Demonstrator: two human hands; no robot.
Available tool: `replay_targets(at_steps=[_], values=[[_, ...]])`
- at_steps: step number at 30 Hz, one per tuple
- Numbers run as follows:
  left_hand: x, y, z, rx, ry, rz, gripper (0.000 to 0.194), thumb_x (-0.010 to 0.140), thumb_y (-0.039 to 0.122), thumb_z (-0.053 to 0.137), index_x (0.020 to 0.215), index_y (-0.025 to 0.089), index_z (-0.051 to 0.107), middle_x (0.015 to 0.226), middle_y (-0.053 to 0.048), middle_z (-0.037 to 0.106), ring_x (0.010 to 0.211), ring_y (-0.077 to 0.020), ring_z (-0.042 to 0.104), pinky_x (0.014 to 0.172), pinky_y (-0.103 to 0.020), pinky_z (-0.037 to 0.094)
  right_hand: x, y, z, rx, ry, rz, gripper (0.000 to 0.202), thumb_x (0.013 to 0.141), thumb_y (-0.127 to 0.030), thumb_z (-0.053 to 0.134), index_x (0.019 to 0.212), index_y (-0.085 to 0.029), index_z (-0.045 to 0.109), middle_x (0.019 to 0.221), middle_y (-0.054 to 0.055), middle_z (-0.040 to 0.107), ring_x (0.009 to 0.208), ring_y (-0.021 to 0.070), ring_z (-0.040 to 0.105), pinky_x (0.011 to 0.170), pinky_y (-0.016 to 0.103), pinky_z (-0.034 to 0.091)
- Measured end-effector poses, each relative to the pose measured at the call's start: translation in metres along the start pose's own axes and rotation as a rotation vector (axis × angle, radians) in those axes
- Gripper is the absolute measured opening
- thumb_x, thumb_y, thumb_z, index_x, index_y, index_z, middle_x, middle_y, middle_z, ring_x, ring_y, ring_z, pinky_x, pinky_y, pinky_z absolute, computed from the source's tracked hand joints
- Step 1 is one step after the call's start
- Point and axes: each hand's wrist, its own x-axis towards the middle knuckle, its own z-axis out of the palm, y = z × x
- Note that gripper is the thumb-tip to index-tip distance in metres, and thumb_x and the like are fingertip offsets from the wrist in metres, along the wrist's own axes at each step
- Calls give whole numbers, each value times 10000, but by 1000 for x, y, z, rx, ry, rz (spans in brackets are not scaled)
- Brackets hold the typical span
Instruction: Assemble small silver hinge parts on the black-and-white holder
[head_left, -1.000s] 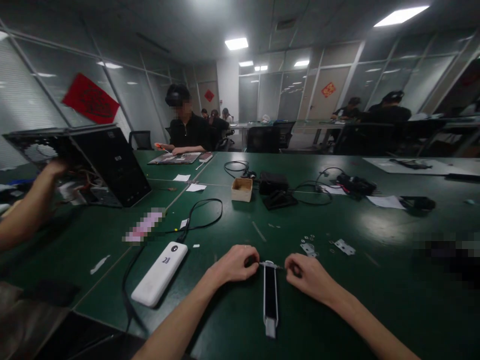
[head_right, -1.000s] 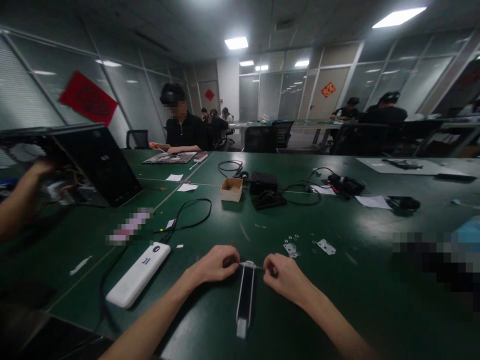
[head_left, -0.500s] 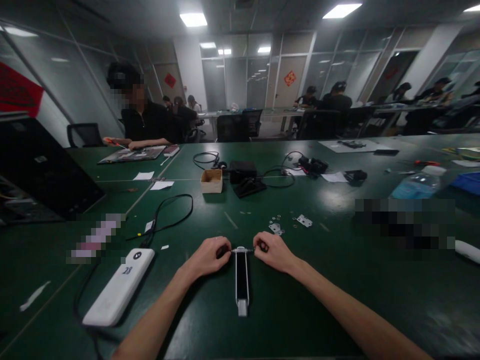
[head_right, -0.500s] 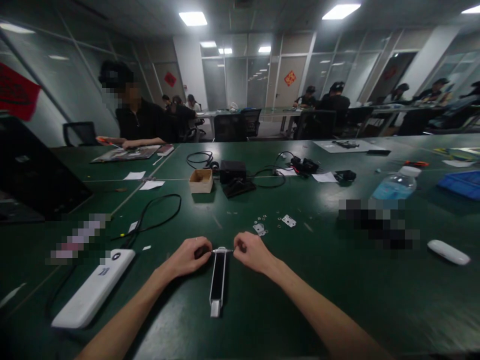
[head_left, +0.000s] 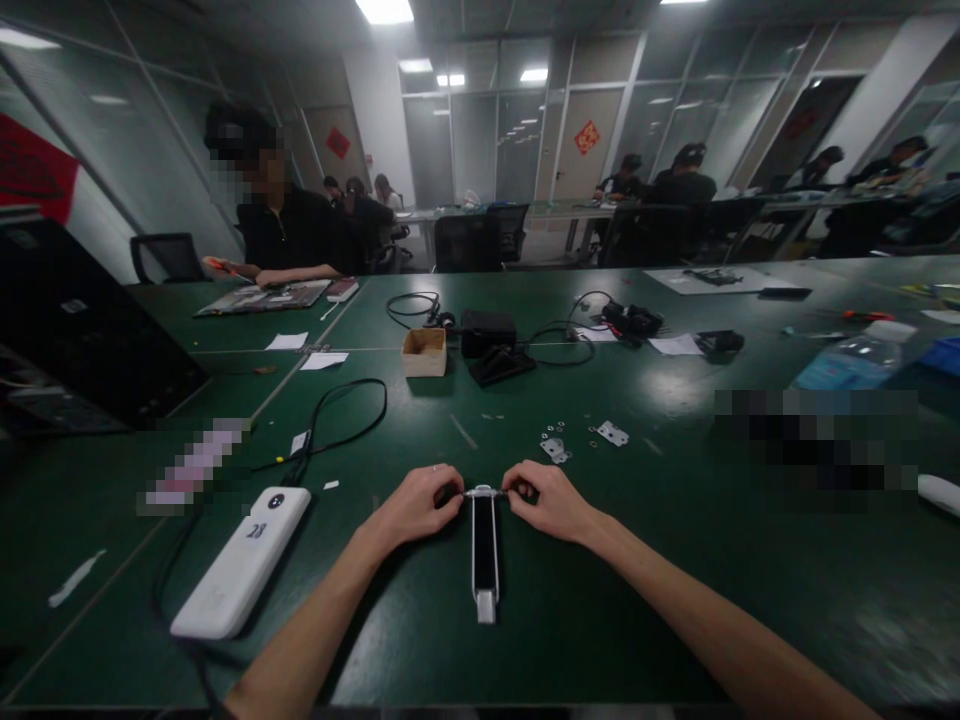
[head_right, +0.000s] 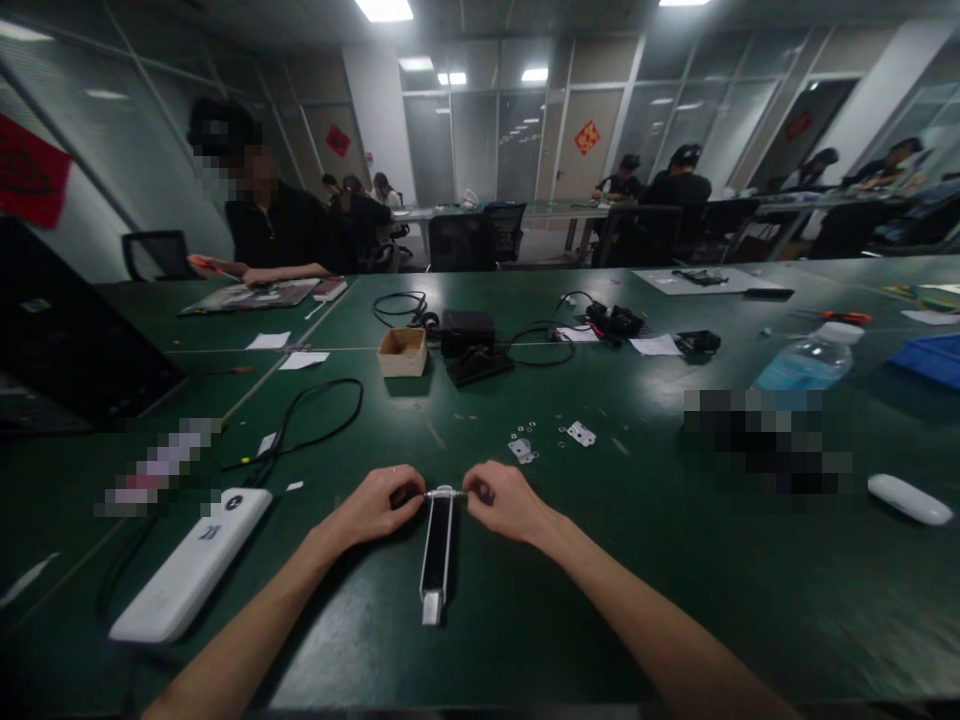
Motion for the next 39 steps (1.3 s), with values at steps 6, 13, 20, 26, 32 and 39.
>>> replay_targets(at_steps=[6, 13, 20, 26, 32, 39], values=[[0, -2, 1, -36, 2, 5, 94, 798, 206, 517, 839, 173, 595, 715, 7, 576, 614, -115, 505, 571, -218, 378, -1, 0, 0, 22, -19, -1, 98, 809, -209, 580, 884, -174, 634, 788, 12, 608, 664, 114, 529, 606, 236, 437], [2, -6, 3, -69, 18, 11, 81, 767, 184, 539, 816, 166, 600, 685, 18, 566, 592, -102, 495, 557, -201, 372, 0, 3, 4, 17, 10, -25, 143, 760, -194, 629, 902, -180, 635, 791, 7, 617, 670, 115, 531, 606, 236, 436], [2, -9, 8, -66, 46, 17, 78, 752, 178, 544, 801, 164, 603, 664, 25, 554, 579, -95, 487, 550, -194, 363, 0, 2, 2, 17, -13, -25, 136, 774, -196, 626, 907, -172, 645, 810, 19, 634, 687, 124, 539, 610, 242, 442], [3, -6, 6, -76, 46, 22, 68, 753, 178, 547, 783, 155, 603, 628, 33, 536, 543, -82, 468, 531, -185, 354, 0, 1, 2, 8, -9, -31, 104, 791, -187, 610, 887, -169, 647, 784, 16, 630, 677, 122, 536, 608, 242, 441], [4, -4, 5, -71, 49, 35, 75, 752, 172, 548, 789, 152, 610, 645, 28, 551, 542, -80, 469, 533, -184, 359, -1, 1, 2, -5, -1, -30, 102, 785, -179, 611, 879, -155, 643, 784, 24, 626, 682, 126, 540, 615, 243, 444], [4, -7, 8, -73, 69, 48, 59, 733, 145, 558, 766, 147, 607, 616, 40, 530, 527, -76, 463, 516, -177, 347, -1, 3, 4, -6, 8, -27, 82, 773, -174, 608, 852, -163, 626, 763, 18, 609, 667, 126, 532, 601, 243, 438]])
